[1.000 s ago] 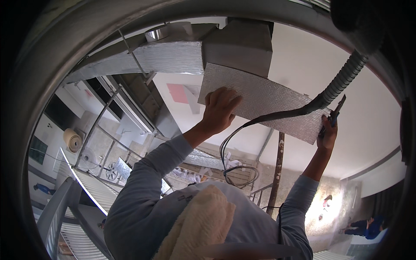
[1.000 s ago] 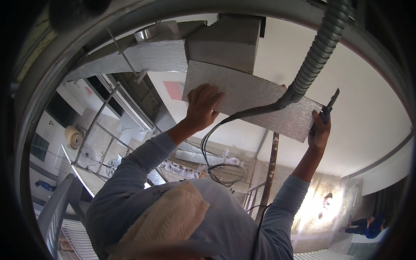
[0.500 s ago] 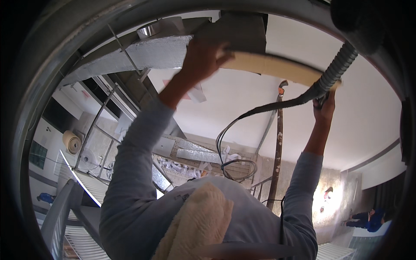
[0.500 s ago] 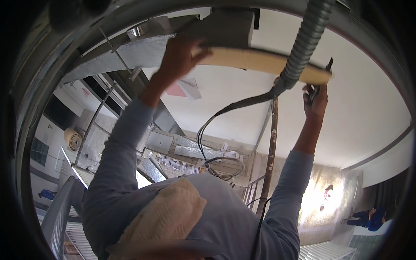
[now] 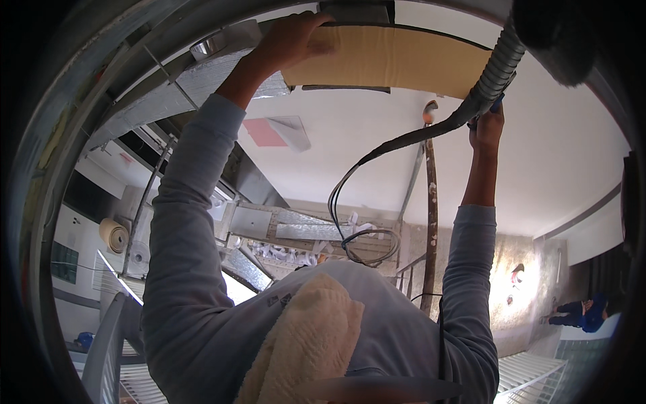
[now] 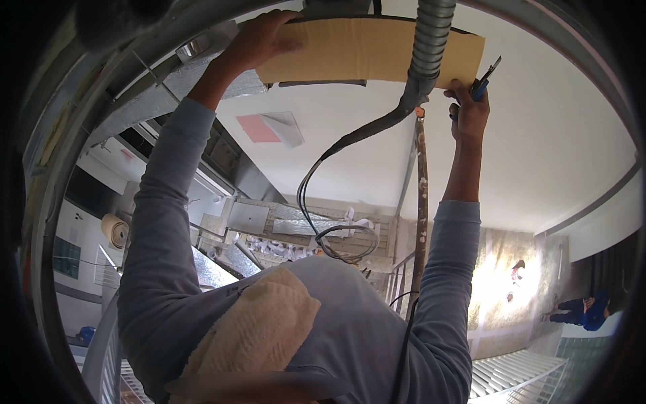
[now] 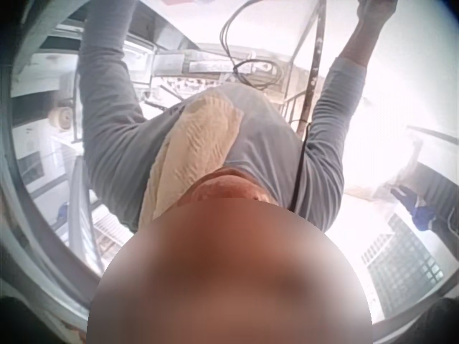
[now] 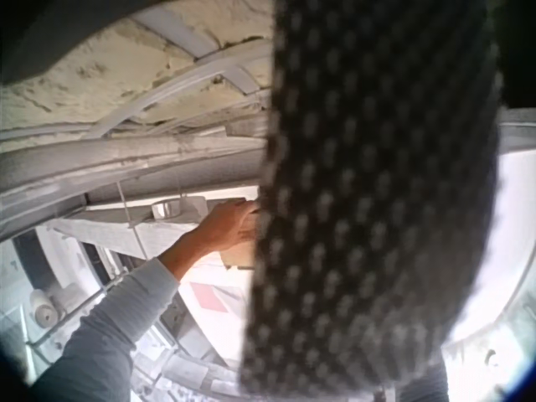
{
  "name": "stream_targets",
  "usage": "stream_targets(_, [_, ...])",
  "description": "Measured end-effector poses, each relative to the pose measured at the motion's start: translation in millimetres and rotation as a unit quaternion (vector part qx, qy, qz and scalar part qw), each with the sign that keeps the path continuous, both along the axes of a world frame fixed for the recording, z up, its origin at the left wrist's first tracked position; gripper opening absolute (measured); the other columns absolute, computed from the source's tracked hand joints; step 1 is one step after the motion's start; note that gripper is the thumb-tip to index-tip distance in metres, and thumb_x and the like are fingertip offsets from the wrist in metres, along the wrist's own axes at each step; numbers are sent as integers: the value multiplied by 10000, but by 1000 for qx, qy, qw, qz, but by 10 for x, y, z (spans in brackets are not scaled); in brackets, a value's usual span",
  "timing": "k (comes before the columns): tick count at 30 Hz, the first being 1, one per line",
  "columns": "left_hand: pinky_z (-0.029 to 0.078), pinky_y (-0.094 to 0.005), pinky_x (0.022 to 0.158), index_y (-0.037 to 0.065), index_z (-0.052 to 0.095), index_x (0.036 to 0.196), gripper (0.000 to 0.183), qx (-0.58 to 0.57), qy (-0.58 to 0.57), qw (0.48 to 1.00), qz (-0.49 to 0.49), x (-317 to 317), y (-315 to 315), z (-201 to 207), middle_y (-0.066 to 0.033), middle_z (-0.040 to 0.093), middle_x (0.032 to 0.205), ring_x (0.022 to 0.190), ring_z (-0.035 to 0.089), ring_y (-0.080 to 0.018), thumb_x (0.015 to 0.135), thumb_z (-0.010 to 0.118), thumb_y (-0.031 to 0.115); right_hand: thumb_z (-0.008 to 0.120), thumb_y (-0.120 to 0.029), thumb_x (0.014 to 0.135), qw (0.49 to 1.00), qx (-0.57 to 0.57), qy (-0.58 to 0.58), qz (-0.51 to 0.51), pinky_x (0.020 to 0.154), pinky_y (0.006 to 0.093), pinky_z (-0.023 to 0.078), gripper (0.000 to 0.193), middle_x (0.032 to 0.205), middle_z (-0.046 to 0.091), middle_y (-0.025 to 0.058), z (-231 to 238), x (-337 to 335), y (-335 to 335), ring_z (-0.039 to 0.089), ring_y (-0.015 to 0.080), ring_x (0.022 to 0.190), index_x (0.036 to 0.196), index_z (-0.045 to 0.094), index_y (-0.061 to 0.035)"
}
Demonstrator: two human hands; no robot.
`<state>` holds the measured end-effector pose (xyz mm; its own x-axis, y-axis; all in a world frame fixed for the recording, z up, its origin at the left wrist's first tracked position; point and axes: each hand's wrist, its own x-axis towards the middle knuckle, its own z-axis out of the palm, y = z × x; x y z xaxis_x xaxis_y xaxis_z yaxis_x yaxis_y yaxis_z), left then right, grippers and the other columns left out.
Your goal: The person cuts a silver foil-backed insulation sheet on a scaffold platform using a utility knife, then cuts a piece of cardboard. The person handles both materials and places the cut pieces on the scaffold.
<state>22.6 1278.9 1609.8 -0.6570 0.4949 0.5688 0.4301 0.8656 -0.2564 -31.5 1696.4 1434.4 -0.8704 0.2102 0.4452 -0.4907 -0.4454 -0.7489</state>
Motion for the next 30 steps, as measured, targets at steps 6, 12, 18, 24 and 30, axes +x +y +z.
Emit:
stream_targets(6, [533, -473, 947, 108, 550, 1377, 762, -26, 11, 1000, 7, 49, -27, -43, -157, 679, 1184, 1101, 665, -353, 760, 863, 428, 784, -126, 899, 997, 20, -42, -56, 482, 213, 375, 281, 910, 690, 34, 65, 188, -19, 679, 125, 744, 1092, 596, -47])
stream_targets(12, [489, -529, 1025, 134, 532, 1401, 851, -16, -22, 1000, -2, -60, -65, -158, -174, 636, 1287, 1206, 614, -362, 705, 875, 484, 785, -133, 901, 997, 35, -38, -59, 484, 211, 380, 288, 916, 699, 43, 64, 285, 3, 692, 129, 768, 1100, 593, -55])
stream_targets(18, [420, -570, 1106, 12, 333, 1528, 1173, -151, 30, 988, 15, -77, -89, -162, -322, 506, 1406, 1338, 475, -518, 656, 914, 537, 786, -135, 902, 997, 13, -57, -48, 480, 215, 378, 305, 934, 708, 50, -139, 252, -95, 701, 134, 785, 1121, 591, -52])
stream_targets(24, [413, -547, 1117, 33, 325, 1545, 1209, -87, -92, 990, 57, -2, 32, -49, -347, 504, 1401, 1316, 489, -518, 631, 928, 545, 800, -136, 889, 996, 22, -61, -57, 464, 215, 359, 330, 948, 717, 50, -166, 125, -74, 718, 141, 783, 1134, 597, -50])
stream_targets(30, [400, -540, 1130, 39, 324, 1550, 1223, -106, -17, 993, 57, -18, 9, -123, -347, 461, 1450, 1342, 462, -510, 612, 940, 525, 785, -123, 900, 997, 35, -41, -62, 479, 224, 349, 319, 945, 718, 34, -209, 26, -63, 720, 137, 798, 1164, 619, -57])
